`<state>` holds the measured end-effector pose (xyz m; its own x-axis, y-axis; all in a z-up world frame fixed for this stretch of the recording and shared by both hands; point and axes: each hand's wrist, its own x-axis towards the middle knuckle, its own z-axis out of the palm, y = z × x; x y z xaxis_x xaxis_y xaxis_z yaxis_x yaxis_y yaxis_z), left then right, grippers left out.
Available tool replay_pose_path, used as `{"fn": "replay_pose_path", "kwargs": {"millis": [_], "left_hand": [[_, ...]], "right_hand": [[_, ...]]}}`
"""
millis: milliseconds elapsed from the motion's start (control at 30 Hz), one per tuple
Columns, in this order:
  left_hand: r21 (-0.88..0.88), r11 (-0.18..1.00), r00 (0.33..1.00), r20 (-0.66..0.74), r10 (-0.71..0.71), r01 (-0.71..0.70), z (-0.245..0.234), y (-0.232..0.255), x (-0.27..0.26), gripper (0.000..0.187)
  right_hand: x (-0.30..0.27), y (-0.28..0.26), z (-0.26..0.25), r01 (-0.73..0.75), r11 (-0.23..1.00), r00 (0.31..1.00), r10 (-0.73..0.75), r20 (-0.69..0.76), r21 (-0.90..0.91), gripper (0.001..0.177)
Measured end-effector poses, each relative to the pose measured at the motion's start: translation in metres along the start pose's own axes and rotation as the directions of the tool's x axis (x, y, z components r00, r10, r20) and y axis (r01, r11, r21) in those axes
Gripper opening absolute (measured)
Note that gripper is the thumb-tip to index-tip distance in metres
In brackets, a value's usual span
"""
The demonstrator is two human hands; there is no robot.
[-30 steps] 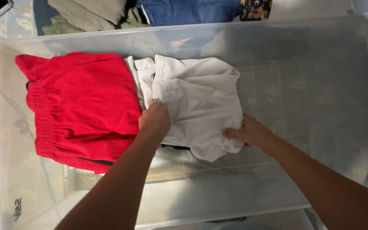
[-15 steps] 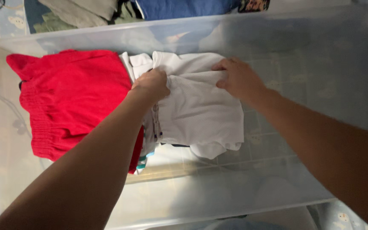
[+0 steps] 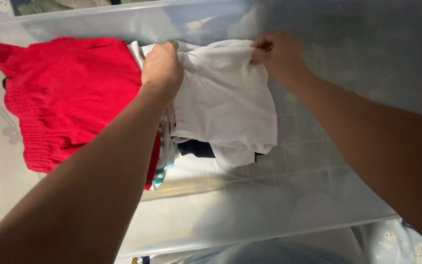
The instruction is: The person folds various garments including patterned shorts, black pants, and shirts, then places them into a clear plastic storage bin. The person handles each item one at a time, folding and stacking them neatly inside the bin.
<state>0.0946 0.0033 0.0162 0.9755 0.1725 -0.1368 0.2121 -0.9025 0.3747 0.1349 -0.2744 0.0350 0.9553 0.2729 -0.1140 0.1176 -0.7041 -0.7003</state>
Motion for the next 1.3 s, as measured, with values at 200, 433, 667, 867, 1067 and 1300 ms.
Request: {"fn": "replay_pose_path", "kwargs": {"millis": [200,433,667,867,1067,1300], "left_hand": [[0.452,0.857,0.845,-0.332,0.42,-0.248,0.019,0.024,-0.038,0.032],[0.296,0.947,0.967,0.251,0.049,-0.125,0.036,-0.007,-0.02,0.043],[0.205,0.976,0.97,0.241,0.024,-0.075,0.046,-0.038,0.018,0.069],[0.359,0.927,0.985,-0.079,0.151,-0.113,0.05,-0.002,-0.077,0.055],[0.378,0.906,0.969,-0.081,0.235,-0.188,0.053,0.018,-0.168,0.044],[-0.119,0.945,0.945,0.16,-0.286,0.306,0.047,-0.018,-0.116,0.067]], "right_hand": [[-0.042,-0.007,-0.011,0.049,0.998,0.999,-0.049,-0.003,0.05,0.06],[-0.079,-0.033,0.012,0.188,0.885,0.904,0.014,0.427,-0.427,0.067],[-0.066,-0.04,0.021,0.133,0.88,0.889,0.097,0.448,-0.455,0.074],[-0.093,-0.057,0.014,0.211,0.897,0.908,-0.033,0.417,-0.389,0.063],[-0.102,-0.097,0.043,0.426,0.849,0.829,-0.23,0.509,-0.311,0.065],[-0.063,-0.133,0.083,0.705,0.54,0.697,-0.406,0.591,-0.461,0.061]]}}
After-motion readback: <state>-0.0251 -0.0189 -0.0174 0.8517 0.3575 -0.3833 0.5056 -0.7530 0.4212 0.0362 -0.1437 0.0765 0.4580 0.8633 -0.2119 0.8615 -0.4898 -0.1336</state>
